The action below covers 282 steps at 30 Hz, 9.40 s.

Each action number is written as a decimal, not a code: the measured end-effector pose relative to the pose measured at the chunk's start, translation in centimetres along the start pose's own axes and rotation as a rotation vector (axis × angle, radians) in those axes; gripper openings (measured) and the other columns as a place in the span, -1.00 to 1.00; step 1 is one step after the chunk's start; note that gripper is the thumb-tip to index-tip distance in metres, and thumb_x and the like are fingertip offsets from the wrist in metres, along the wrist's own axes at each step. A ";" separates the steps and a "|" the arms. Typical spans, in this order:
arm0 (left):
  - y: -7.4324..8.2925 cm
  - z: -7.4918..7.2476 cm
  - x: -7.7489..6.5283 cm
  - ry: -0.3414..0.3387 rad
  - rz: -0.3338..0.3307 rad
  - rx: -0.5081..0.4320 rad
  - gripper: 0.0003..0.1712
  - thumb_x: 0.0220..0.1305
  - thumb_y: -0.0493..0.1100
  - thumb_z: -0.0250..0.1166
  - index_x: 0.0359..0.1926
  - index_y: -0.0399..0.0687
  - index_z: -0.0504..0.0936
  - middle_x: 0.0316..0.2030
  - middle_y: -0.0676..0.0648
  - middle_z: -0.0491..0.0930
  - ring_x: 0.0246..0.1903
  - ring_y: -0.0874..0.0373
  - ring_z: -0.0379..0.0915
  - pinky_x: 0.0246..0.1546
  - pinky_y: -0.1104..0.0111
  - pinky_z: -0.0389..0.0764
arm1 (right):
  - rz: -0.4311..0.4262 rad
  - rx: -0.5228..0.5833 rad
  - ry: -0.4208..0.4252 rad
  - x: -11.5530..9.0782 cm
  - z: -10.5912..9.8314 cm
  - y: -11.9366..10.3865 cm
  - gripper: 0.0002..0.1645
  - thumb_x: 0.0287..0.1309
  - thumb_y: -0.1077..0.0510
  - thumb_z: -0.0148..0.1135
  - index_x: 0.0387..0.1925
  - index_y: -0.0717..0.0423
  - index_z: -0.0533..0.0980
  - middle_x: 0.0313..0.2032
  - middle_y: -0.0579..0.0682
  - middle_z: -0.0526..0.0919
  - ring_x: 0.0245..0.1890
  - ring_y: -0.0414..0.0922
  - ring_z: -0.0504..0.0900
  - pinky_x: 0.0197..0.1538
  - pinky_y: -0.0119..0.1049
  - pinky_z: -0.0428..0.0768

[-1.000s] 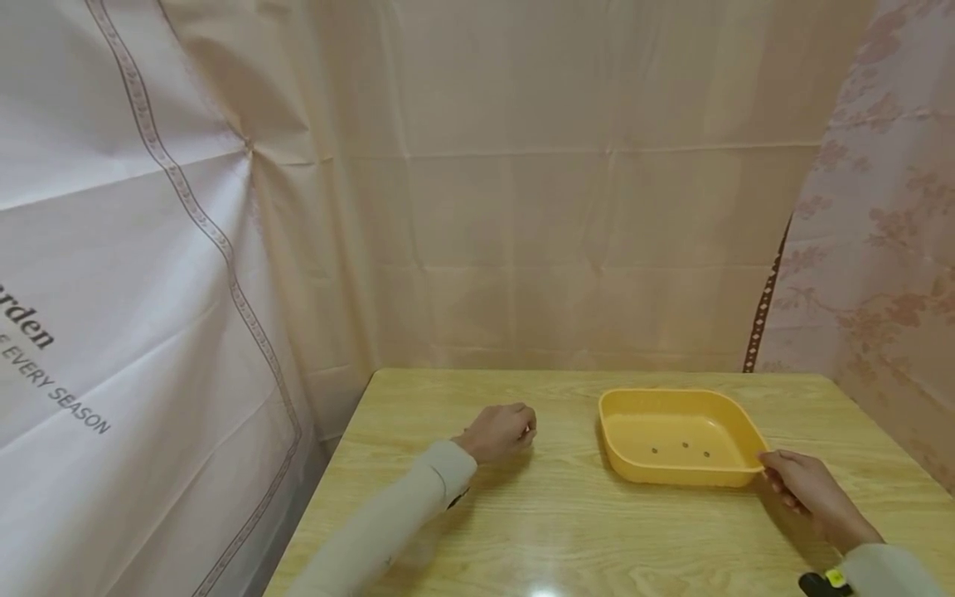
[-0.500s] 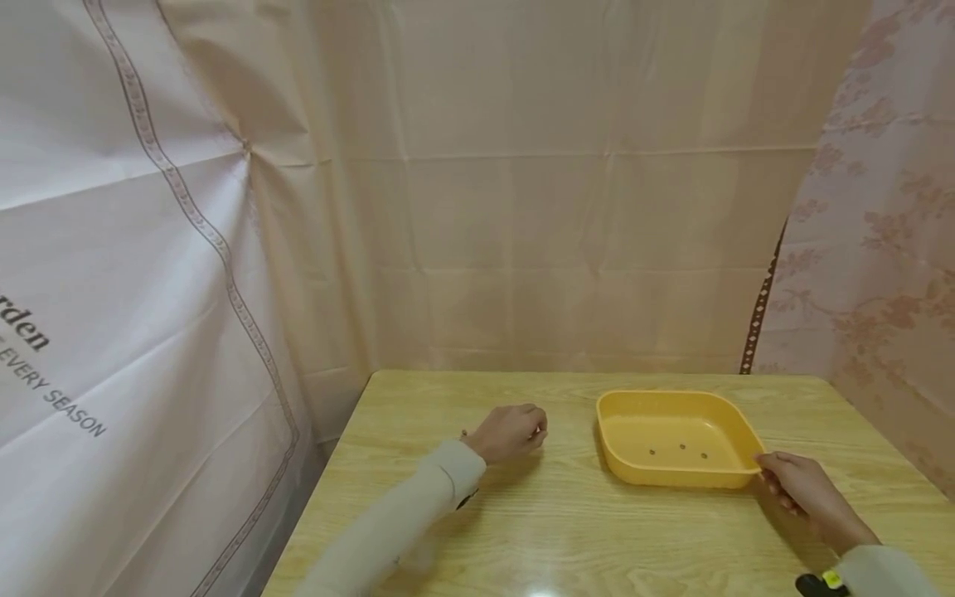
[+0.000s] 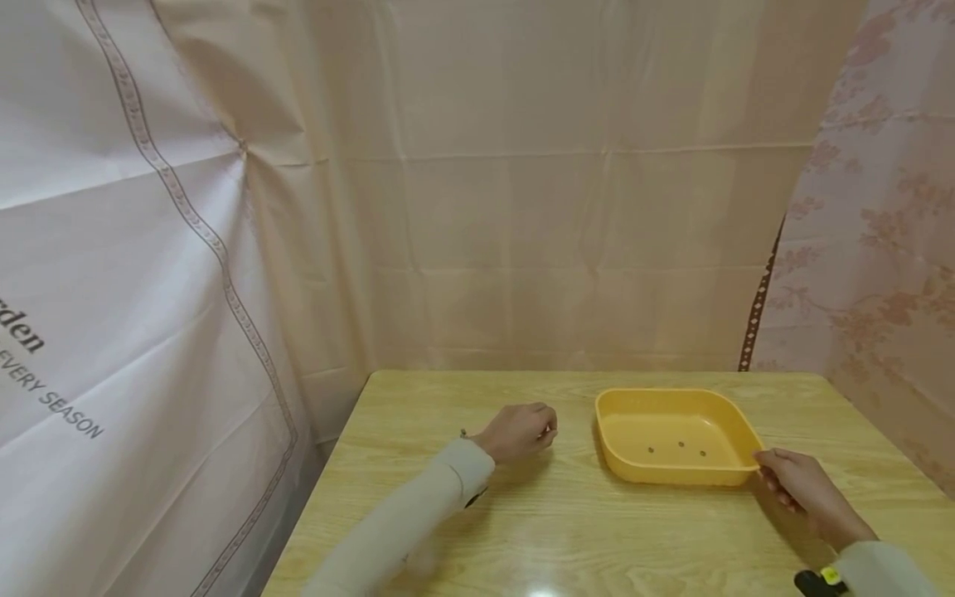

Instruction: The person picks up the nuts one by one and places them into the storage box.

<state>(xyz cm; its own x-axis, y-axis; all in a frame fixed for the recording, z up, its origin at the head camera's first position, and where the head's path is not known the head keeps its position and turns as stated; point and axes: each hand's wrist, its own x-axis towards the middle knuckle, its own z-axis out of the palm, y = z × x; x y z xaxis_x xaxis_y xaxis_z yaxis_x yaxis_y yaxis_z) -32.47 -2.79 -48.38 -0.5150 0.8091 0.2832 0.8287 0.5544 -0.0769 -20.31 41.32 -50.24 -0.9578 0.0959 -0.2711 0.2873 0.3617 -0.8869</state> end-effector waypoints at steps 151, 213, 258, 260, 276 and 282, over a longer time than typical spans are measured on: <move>-2.5 0.9 -5.3 0.065 -0.039 -0.060 -0.94 0.47 -0.13 0.29 -0.16 0.04 0.68 -0.29 0.13 0.64 -0.41 0.43 0.46 -0.40 0.63 0.46 | 0.006 -0.004 -0.021 -0.3 0.0 -0.4 -0.54 0.62 -0.08 -0.15 -0.42 0.03 0.42 -0.54 -0.15 0.39 -0.62 -0.28 0.32 -0.53 -0.38 0.43; -7.1 0.5 -12.8 -0.027 -0.272 -0.071 -0.90 0.46 -0.11 0.31 -0.13 -0.02 0.68 -0.26 0.06 0.65 -0.36 0.26 0.58 -0.35 0.41 0.61 | -0.012 -0.016 -0.010 -0.2 0.0 -0.1 -0.54 0.61 -0.05 -0.14 -0.45 0.04 0.43 -0.55 -0.16 0.39 -0.63 -0.29 0.33 -0.53 -0.39 0.42; -7.4 0.0 -12.6 -0.099 -0.217 0.032 -0.87 0.47 -0.21 0.26 -0.27 -0.05 0.69 -0.40 0.03 0.60 -0.50 0.30 0.42 -0.50 0.45 0.50 | 0.014 -0.014 -0.023 0.1 -0.2 -0.5 -0.52 0.62 -0.08 -0.17 -0.45 0.00 0.42 -0.56 -0.17 0.38 -0.63 -0.28 0.32 -0.52 -0.37 0.42; -7.3 0.0 -12.6 -0.088 -0.210 0.039 -0.89 0.47 -0.22 0.26 -0.22 -0.08 0.70 -0.38 0.02 0.62 -0.49 0.27 0.47 -0.50 0.44 0.53 | 0.008 -0.015 -0.022 0.1 -0.2 -0.5 -0.52 0.62 -0.07 -0.17 -0.45 0.00 0.41 -0.56 -0.17 0.38 -0.63 -0.28 0.32 -0.53 -0.38 0.42; -7.5 0.3 -12.8 -0.042 -0.194 -0.006 -0.91 0.47 -0.21 0.25 -0.20 -0.04 0.68 -0.33 0.04 0.64 -0.46 0.31 0.48 -0.47 0.47 0.52 | 0.015 -0.021 -0.026 -0.1 -0.2 -0.4 -0.51 0.62 -0.08 -0.18 -0.46 0.00 0.40 -0.56 -0.17 0.37 -0.62 -0.28 0.32 -0.51 -0.37 0.42; -7.4 0.1 -12.7 -0.036 -0.195 -0.004 -0.90 0.48 -0.18 0.26 -0.24 0.00 0.67 -0.34 0.07 0.64 -0.41 0.29 0.55 -0.42 0.46 0.57 | 0.019 -0.028 -0.029 0.0 -0.2 -0.5 -0.50 0.63 -0.10 -0.19 -0.46 -0.01 0.40 -0.56 -0.17 0.37 -0.62 -0.27 0.32 -0.50 -0.36 0.41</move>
<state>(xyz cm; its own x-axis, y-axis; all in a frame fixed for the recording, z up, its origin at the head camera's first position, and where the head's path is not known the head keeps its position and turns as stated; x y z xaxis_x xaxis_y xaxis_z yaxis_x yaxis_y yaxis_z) -32.05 -17.13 -51.52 -0.6736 0.6928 0.2576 0.7131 0.7008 -0.0200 -20.41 41.36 -49.73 -0.9512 0.0760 -0.2989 0.3045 0.3855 -0.8710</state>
